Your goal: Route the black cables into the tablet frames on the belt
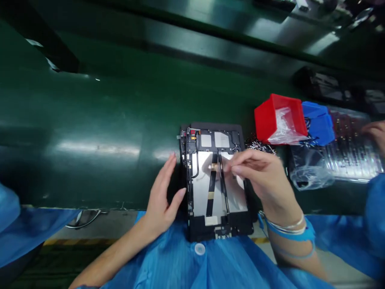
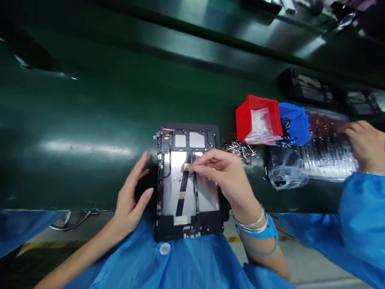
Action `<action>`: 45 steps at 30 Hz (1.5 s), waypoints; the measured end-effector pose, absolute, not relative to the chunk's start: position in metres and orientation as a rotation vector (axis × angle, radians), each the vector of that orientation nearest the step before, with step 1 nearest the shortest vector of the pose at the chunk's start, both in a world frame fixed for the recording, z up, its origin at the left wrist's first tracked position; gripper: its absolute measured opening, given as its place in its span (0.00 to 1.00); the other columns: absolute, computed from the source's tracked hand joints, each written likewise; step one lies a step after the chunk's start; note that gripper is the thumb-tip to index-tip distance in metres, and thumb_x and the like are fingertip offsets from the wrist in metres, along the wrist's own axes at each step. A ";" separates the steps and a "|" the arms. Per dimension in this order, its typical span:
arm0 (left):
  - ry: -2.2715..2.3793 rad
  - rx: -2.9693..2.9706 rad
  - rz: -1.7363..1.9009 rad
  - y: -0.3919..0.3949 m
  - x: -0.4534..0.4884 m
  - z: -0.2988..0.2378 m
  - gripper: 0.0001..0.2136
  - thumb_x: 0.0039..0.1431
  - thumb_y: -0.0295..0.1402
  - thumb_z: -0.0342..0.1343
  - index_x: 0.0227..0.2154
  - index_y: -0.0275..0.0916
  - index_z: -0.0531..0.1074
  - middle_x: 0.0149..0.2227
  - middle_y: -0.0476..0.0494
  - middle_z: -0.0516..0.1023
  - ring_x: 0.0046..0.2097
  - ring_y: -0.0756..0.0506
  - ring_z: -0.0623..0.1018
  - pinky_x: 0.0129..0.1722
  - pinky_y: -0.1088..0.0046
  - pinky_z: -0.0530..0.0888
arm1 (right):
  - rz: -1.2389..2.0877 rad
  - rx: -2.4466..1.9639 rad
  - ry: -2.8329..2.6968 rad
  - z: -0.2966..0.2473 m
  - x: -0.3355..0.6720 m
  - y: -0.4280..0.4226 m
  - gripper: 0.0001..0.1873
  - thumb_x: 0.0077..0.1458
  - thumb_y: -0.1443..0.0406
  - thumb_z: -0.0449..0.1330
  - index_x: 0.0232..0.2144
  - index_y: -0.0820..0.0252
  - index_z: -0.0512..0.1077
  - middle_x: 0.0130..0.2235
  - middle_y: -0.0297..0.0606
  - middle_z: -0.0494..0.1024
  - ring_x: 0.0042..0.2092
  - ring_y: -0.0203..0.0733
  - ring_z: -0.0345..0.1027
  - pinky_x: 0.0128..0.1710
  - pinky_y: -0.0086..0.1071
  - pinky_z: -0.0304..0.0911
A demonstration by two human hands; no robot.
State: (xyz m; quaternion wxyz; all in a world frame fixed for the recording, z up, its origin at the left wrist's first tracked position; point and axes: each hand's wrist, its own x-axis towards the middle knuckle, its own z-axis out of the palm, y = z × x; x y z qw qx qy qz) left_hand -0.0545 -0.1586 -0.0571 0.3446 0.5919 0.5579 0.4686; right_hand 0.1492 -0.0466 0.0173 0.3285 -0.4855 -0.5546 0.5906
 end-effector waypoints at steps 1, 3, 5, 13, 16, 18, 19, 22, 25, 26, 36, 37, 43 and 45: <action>1.473 1.638 1.259 -0.155 -0.061 -0.056 0.29 0.64 0.31 0.50 0.66 0.47 0.50 0.67 0.41 0.56 0.66 0.38 0.59 0.62 0.52 0.63 | 1.601 -1.243 -1.517 0.020 0.138 -0.045 0.08 0.44 0.62 0.70 0.22 0.58 0.75 0.26 0.34 0.78 0.29 0.35 0.72 0.28 0.28 0.67; 1.479 1.806 1.333 -0.150 -0.073 -0.054 0.29 0.62 0.29 0.52 0.65 0.43 0.53 0.64 0.38 0.61 0.64 0.38 0.63 0.59 0.53 0.67 | 1.684 -1.246 -1.584 0.020 0.119 -0.045 0.09 0.44 0.61 0.70 0.23 0.59 0.75 0.26 0.34 0.78 0.28 0.34 0.70 0.27 0.28 0.65; 1.443 1.914 1.355 -0.148 -0.082 -0.052 0.30 0.61 0.28 0.52 0.66 0.40 0.52 0.62 0.35 0.65 0.61 0.38 0.66 0.57 0.54 0.69 | 1.725 -1.285 -1.581 0.016 0.108 -0.048 0.11 0.44 0.59 0.70 0.24 0.59 0.75 0.25 0.33 0.76 0.26 0.32 0.67 0.24 0.27 0.63; 1.253 2.259 1.163 -0.147 -0.088 -0.053 0.25 0.60 0.30 0.54 0.60 0.31 0.60 0.54 0.29 0.73 0.57 0.37 0.72 0.53 0.59 0.73 | 1.448 -1.440 -1.680 0.005 0.104 -0.059 0.06 0.46 0.65 0.68 0.29 0.58 0.75 0.27 0.33 0.76 0.28 0.33 0.68 0.25 0.28 0.63; 1.247 2.355 1.090 -0.148 -0.089 -0.054 0.20 0.60 0.32 0.54 0.54 0.33 0.66 0.53 0.30 0.74 0.55 0.37 0.73 0.50 0.59 0.74 | 1.383 -1.457 -1.734 0.005 0.105 -0.059 0.05 0.47 0.66 0.66 0.30 0.58 0.75 0.27 0.33 0.76 0.28 0.33 0.68 0.25 0.28 0.62; 1.256 2.407 1.048 -0.147 -0.089 -0.055 0.17 0.61 0.33 0.53 0.51 0.35 0.69 0.52 0.31 0.74 0.53 0.37 0.74 0.48 0.59 0.75 | 1.362 -1.463 -1.771 0.005 0.105 -0.060 0.05 0.48 0.66 0.66 0.30 0.58 0.75 0.27 0.33 0.76 0.28 0.33 0.67 0.24 0.27 0.62; 1.259 2.433 1.036 -0.147 -0.089 -0.055 0.16 0.61 0.34 0.53 0.50 0.35 0.69 0.51 0.31 0.75 0.53 0.36 0.75 0.47 0.59 0.75 | 1.354 -1.464 -1.791 0.004 0.105 -0.061 0.05 0.48 0.66 0.66 0.30 0.58 0.75 0.27 0.33 0.76 0.28 0.33 0.67 0.24 0.27 0.62; 1.284 2.492 1.016 -0.146 -0.087 -0.053 0.15 0.61 0.33 0.54 0.49 0.34 0.70 0.49 0.30 0.76 0.51 0.37 0.76 0.45 0.60 0.75 | 1.340 -1.461 -1.837 0.005 0.105 -0.061 0.05 0.48 0.65 0.66 0.31 0.58 0.76 0.27 0.33 0.76 0.28 0.33 0.67 0.24 0.27 0.62; 1.329 2.523 0.990 -0.143 -0.084 -0.050 0.13 0.61 0.34 0.53 0.47 0.35 0.70 0.48 0.31 0.76 0.50 0.37 0.76 0.43 0.62 0.75 | 1.357 -1.454 -1.849 0.007 0.105 -0.058 0.04 0.50 0.65 0.66 0.31 0.59 0.75 0.28 0.34 0.77 0.29 0.34 0.69 0.25 0.27 0.62; 1.342 2.531 0.982 -0.142 -0.083 -0.049 0.12 0.62 0.33 0.53 0.46 0.35 0.70 0.48 0.32 0.77 0.49 0.38 0.76 0.42 0.62 0.75 | 1.359 -1.452 -1.852 0.008 0.105 -0.055 0.04 0.50 0.64 0.65 0.30 0.59 0.75 0.28 0.34 0.77 0.29 0.34 0.69 0.26 0.27 0.62; 1.285 2.620 0.929 -0.136 -0.085 -0.040 0.14 0.63 0.38 0.50 0.46 0.37 0.73 0.50 0.33 0.76 0.51 0.37 0.75 0.46 0.61 0.71 | 1.468 -1.385 -1.951 0.009 0.109 -0.024 0.12 0.46 0.59 0.68 0.24 0.61 0.73 0.18 0.25 0.62 0.22 0.27 0.51 0.21 0.27 0.49; 1.257 2.611 0.939 -0.137 -0.086 -0.041 0.16 0.63 0.39 0.50 0.48 0.37 0.72 0.52 0.33 0.74 0.53 0.36 0.74 0.48 0.60 0.71 | 1.465 -1.383 -1.967 0.008 0.109 -0.024 0.11 0.47 0.59 0.68 0.24 0.61 0.73 0.18 0.25 0.62 0.22 0.27 0.51 0.22 0.27 0.49; 1.206 2.661 0.841 -0.133 -0.088 -0.043 0.21 0.65 0.45 0.46 0.51 0.36 0.72 0.57 0.32 0.71 0.57 0.35 0.71 0.52 0.59 0.68 | 1.427 -1.396 -1.967 0.008 0.108 -0.027 0.08 0.48 0.63 0.67 0.24 0.61 0.74 0.19 0.26 0.63 0.23 0.28 0.52 0.24 0.28 0.50; 1.207 2.658 0.829 -0.133 -0.088 -0.044 0.20 0.65 0.45 0.46 0.51 0.38 0.72 0.58 0.33 0.71 0.58 0.35 0.70 0.52 0.59 0.68 | 1.398 -1.391 -1.984 0.007 0.108 -0.027 0.08 0.48 0.63 0.67 0.24 0.62 0.74 0.19 0.26 0.63 0.23 0.28 0.52 0.24 0.28 0.50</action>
